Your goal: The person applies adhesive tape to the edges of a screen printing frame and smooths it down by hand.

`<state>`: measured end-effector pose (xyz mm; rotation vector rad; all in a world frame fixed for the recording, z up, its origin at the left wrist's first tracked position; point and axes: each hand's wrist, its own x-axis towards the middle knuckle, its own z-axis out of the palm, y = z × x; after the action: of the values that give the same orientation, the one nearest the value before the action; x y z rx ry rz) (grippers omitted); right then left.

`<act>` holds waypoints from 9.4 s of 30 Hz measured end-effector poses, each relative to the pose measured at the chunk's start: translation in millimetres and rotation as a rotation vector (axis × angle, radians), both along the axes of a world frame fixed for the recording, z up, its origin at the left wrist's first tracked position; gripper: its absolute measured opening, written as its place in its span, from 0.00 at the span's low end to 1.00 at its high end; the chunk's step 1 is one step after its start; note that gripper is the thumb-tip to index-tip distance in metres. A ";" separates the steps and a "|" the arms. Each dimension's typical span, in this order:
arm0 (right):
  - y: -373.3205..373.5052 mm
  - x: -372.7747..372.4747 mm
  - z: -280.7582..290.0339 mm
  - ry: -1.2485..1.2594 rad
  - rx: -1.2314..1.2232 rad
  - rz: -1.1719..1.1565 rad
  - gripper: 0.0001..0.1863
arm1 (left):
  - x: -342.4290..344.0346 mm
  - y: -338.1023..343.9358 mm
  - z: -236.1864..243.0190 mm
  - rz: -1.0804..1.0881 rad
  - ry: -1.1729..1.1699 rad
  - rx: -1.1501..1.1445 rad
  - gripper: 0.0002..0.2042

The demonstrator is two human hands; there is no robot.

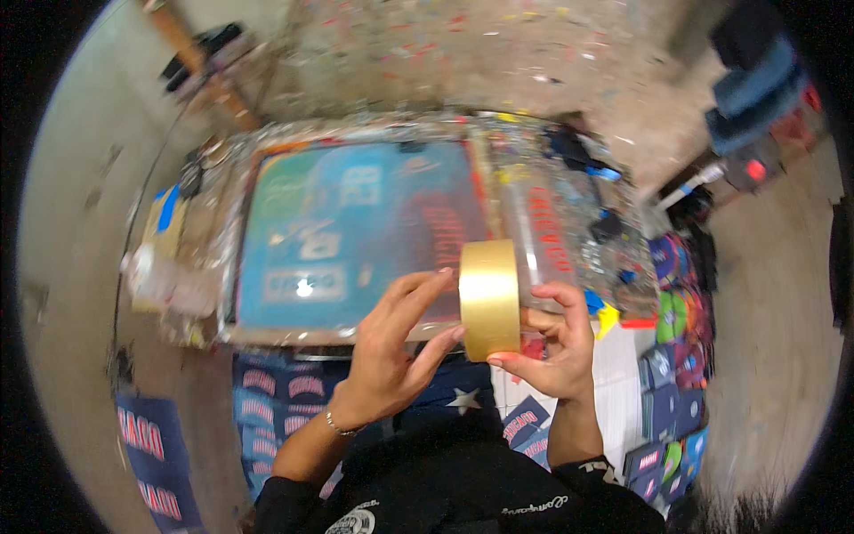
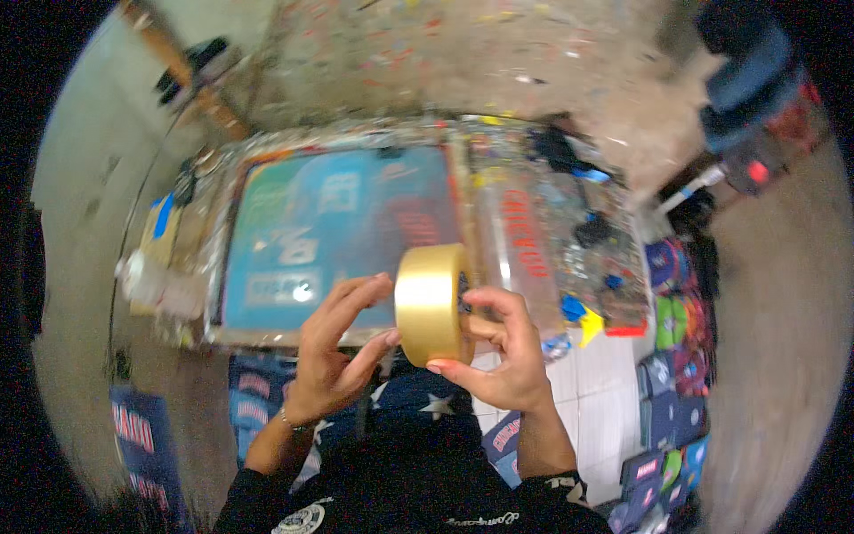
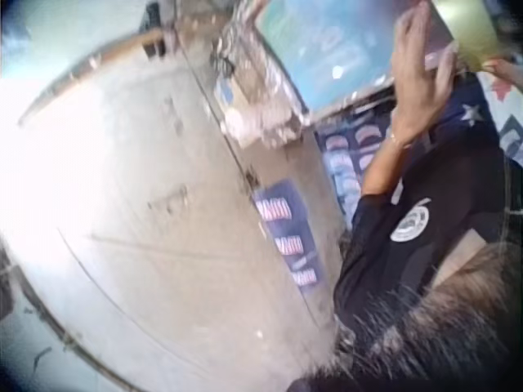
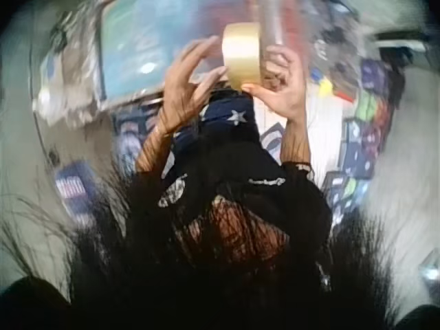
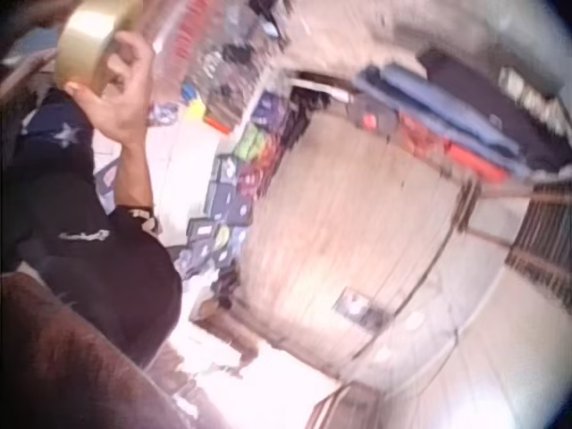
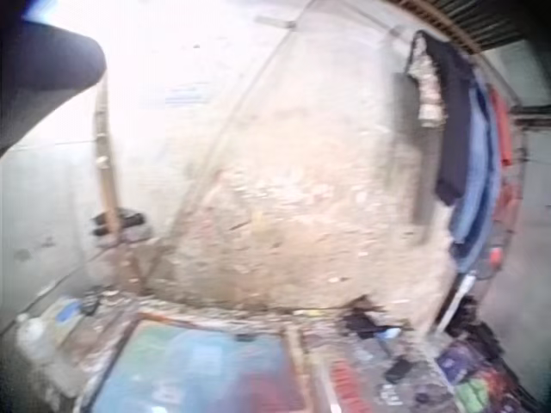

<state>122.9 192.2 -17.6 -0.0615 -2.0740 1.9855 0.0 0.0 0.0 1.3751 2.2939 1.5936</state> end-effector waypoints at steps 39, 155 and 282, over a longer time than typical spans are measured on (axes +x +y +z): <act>-65.6 -38.7 -14.0 -0.236 -0.065 0.286 0.37 | 9.3 -66.9 -43.4 0.114 0.086 -0.035 0.17; -109.2 -2.0 -91.0 -0.737 0.447 0.740 0.27 | 125.3 -125.2 -179.1 0.368 -0.558 -0.123 0.12; -196.0 -90.8 -101.1 -0.676 0.783 1.047 0.28 | 145.1 -163.2 -234.9 0.981 -0.709 0.217 0.12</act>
<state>32.0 -3.8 -118.7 0.7343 -3.7334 1.3987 145.1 -163.2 -234.9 -0.4691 2.3874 2.0620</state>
